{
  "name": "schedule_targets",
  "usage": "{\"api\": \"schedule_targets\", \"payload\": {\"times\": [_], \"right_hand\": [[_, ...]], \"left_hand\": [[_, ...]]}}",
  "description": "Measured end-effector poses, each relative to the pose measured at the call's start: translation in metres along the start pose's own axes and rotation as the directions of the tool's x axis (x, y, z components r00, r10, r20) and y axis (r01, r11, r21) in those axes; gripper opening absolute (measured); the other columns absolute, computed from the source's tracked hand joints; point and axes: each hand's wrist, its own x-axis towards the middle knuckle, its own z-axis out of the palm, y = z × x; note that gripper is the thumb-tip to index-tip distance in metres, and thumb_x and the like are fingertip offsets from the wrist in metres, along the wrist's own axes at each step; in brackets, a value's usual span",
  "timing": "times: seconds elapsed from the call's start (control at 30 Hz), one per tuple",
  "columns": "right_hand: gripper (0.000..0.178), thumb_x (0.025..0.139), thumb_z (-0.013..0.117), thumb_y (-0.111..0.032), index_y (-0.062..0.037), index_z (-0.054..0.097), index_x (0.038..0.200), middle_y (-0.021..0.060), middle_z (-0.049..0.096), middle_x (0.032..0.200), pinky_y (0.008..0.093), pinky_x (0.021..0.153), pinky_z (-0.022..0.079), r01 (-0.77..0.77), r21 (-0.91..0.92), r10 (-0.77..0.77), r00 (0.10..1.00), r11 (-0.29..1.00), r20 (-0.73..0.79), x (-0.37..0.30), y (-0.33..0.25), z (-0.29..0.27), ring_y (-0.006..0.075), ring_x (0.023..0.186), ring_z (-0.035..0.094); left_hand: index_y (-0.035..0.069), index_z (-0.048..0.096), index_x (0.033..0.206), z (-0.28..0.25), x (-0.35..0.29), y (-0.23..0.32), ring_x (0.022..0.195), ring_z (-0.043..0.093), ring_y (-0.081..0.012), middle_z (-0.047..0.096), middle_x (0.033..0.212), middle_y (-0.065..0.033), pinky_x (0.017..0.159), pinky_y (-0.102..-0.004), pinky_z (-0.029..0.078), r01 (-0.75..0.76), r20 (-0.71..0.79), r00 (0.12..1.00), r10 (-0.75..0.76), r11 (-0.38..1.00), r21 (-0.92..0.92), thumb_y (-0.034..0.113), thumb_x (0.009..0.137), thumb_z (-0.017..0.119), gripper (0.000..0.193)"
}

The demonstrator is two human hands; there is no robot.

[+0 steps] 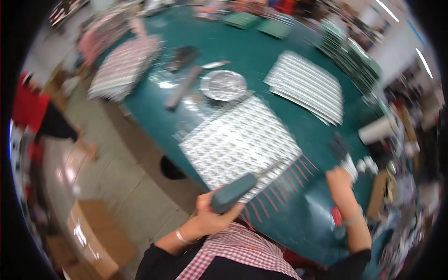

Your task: The person uses a soldering iron to attach red and white wires to a large LED panel. They repeatedly pick up individual wires, place them on the panel, and apply heat to secure them. The task involves precise hand movements and tool manipulation.

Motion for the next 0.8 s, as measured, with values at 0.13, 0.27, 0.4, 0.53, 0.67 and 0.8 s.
{"api": "schedule_targets", "payload": {"times": [0.13, 0.27, 0.4, 0.53, 0.67, 0.8], "right_hand": [[0.009, 0.071, 0.067, -0.012, -0.0148, 0.072, 0.065, 0.0066, 0.067, 0.071, 0.0340, 0.065, 0.052, 0.100, -0.040, -0.096, 0.991, 0.994, 0.094, 0.010, -0.006, -0.023, 0.0234, 0.077, 0.068], [0.009, 0.072, 0.067, -0.014, -0.0158, 0.071, 0.063, 0.0045, 0.068, 0.071, 0.0336, 0.069, 0.050, 0.081, -0.060, -0.079, 0.996, 0.995, 0.038, 0.009, -0.011, -0.016, 0.0216, 0.079, 0.067], [0.011, 0.072, 0.065, -0.011, -0.0129, 0.072, 0.064, 0.0072, 0.067, 0.074, 0.0365, 0.072, 0.053, 0.144, -0.015, -0.144, 0.987, 0.990, -0.074, -0.002, -0.001, 0.048, 0.0235, 0.079, 0.067], [0.012, 0.076, 0.062, -0.009, -0.0069, 0.072, 0.070, 0.0099, 0.066, 0.082, 0.0335, 0.065, 0.054, -0.005, -0.120, 0.002, 1.000, 0.993, -0.024, -0.010, -0.003, 0.077, 0.0234, 0.087, 0.065], [0.011, 0.076, 0.062, -0.008, -0.0049, 0.070, 0.070, 0.0103, 0.063, 0.083, 0.0340, 0.066, 0.054, -0.002, -0.060, -0.001, 0.999, 0.998, -0.037, -0.005, 0.004, 0.069, 0.0243, 0.086, 0.063], [0.008, 0.074, 0.060, -0.004, -0.0028, 0.068, 0.073, 0.0107, 0.058, 0.084, 0.0358, 0.066, 0.052, -0.001, 0.058, 0.010, 0.987, 0.998, -0.161, -0.003, 0.008, 0.044, 0.0279, 0.088, 0.060]], "left_hand": [[-0.002, 0.070, 0.107, -0.001, 0.001, 0.009, 0.084, 0.068, -0.0102, 0.073, 0.095, -0.0046, 0.070, -0.0247, 0.054, -0.012, 0.005, 1.000, 0.012, 0.989, 0.150, 0.001, 0.080, 0.076, 0.028], [-0.003, 0.068, 0.112, -0.002, 0.009, 0.009, 0.077, 0.068, -0.0143, 0.072, 0.093, -0.0058, 0.068, -0.0265, 0.054, -0.073, 0.058, 0.996, 0.068, 0.994, 0.086, 0.004, 0.080, 0.077, 0.034], [-0.004, 0.065, 0.108, 0.003, 0.023, 0.012, 0.069, 0.064, -0.0137, 0.068, 0.081, -0.0079, 0.059, -0.0275, 0.049, -0.274, 0.126, 0.959, 0.255, 0.947, 0.168, 0.005, 0.081, 0.076, 0.032], [-0.004, 0.062, 0.104, 0.011, 0.031, 0.024, 0.060, 0.057, -0.0119, 0.063, 0.073, -0.0088, 0.054, -0.0293, 0.045, -0.221, 0.100, 0.968, 0.230, 0.971, -0.094, 0.004, 0.083, 0.072, 0.025], [-0.003, 0.061, 0.099, 0.024, 0.035, 0.034, 0.060, 0.053, -0.0110, 0.057, 0.071, -0.0068, 0.055, -0.0293, 0.042, -0.170, 0.089, 0.977, 0.192, 0.963, -0.207, 0.001, 0.084, 0.069, 0.018], [0.000, 0.061, 0.107, 0.041, 0.038, 0.030, 0.071, 0.056, -0.0076, 0.062, 0.081, -0.0014, 0.062, -0.0272, 0.046, -0.053, 0.083, 0.994, 0.078, 0.962, -0.270, 0.008, 0.086, 0.073, 0.026]]}}
